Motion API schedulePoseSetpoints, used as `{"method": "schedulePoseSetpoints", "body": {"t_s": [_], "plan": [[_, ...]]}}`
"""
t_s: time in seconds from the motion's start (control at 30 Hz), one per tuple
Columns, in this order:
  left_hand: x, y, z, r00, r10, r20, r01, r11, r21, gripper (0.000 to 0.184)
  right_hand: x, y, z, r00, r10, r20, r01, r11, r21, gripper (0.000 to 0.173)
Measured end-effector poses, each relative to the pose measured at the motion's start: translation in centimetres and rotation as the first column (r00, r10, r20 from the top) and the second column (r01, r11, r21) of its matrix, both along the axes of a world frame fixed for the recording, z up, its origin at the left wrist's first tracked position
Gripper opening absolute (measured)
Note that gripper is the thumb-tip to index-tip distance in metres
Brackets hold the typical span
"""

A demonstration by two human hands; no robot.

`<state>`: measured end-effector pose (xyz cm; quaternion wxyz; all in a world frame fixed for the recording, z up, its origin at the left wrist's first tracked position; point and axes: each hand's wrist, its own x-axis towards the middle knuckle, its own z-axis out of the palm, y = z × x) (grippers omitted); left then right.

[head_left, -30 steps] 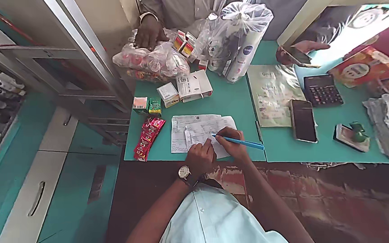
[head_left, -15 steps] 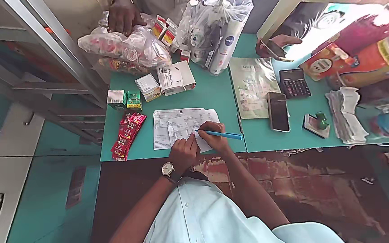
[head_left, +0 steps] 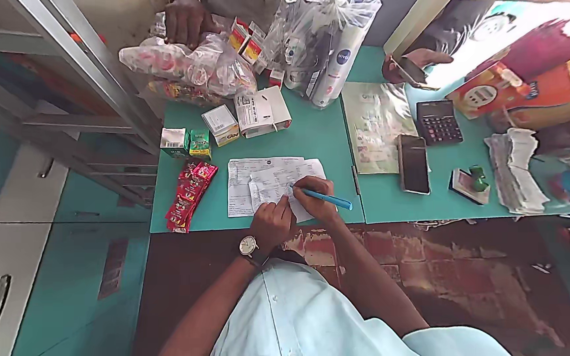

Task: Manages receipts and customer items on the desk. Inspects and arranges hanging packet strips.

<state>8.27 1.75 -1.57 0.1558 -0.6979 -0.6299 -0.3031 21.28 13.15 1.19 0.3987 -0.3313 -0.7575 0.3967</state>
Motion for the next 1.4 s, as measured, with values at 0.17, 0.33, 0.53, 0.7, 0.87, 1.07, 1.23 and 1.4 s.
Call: {"method": "schedulePoseSetpoints", "body": {"t_s": [0.17, 0.33, 0.53, 0.7, 0.87, 1.07, 1.23, 1.4], "plan": [[0.0, 0.1, 0.1, 1.0, 0.0, -0.007, 0.0, 1.0, 0.01, 0.025, 1.1, 0.2, 0.8, 0.916, -0.155, -0.369, 0.023, 0.94, -0.339, 0.016], [0.1, 0.2, 0.2, 1.0, 0.009, -0.007, -0.009, 1.0, 0.001, 0.025, 1.0, 0.5, 0.7, 0.926, -0.112, -0.36, -0.005, 0.951, -0.308, 0.016], [0.2, 0.2, -0.2, 1.0, 0.01, 0.01, -0.011, 1.0, 0.015, 0.024, 0.9, 0.2, 0.8, 0.962, -0.067, -0.265, 0.003, 0.972, -0.235, 0.012], [0.0, 0.2, -0.5, 1.0, -0.006, 0.001, 0.006, 1.0, 0.026, 0.025, 0.7, 0.3, 0.7, 0.962, -0.06, -0.267, -0.001, 0.975, -0.223, 0.009], [0.0, 0.0, 0.4, 0.999, 0.012, 0.037, -0.011, 1.0, -0.018, 0.023, 0.1, 0.2, 0.9, 0.964, -0.077, -0.254, 0.026, 0.98, -0.199, 0.007], [0.3, -0.1, 0.6, 0.999, 0.031, 0.025, -0.03, 0.999, -0.022, 0.022, 0.3, 0.3, 0.5, 0.971, -0.058, -0.234, 0.018, 0.985, -0.171, 0.006], [0.2, -0.2, 0.6, 1.0, 0.023, 0.004, -0.022, 1.0, -0.02, 0.024, 0.3, 0.1, 0.2, 0.977, -0.067, -0.202, 0.038, 0.988, -0.147, 0.006], [0.2, -0.1, 0.8, 1.0, 0.022, 0.019, -0.021, 0.999, -0.036, 0.024, 0.2, 0.3, 0.2, 0.975, -0.063, -0.212, 0.034, 0.99, -0.138, 0.007]]}}
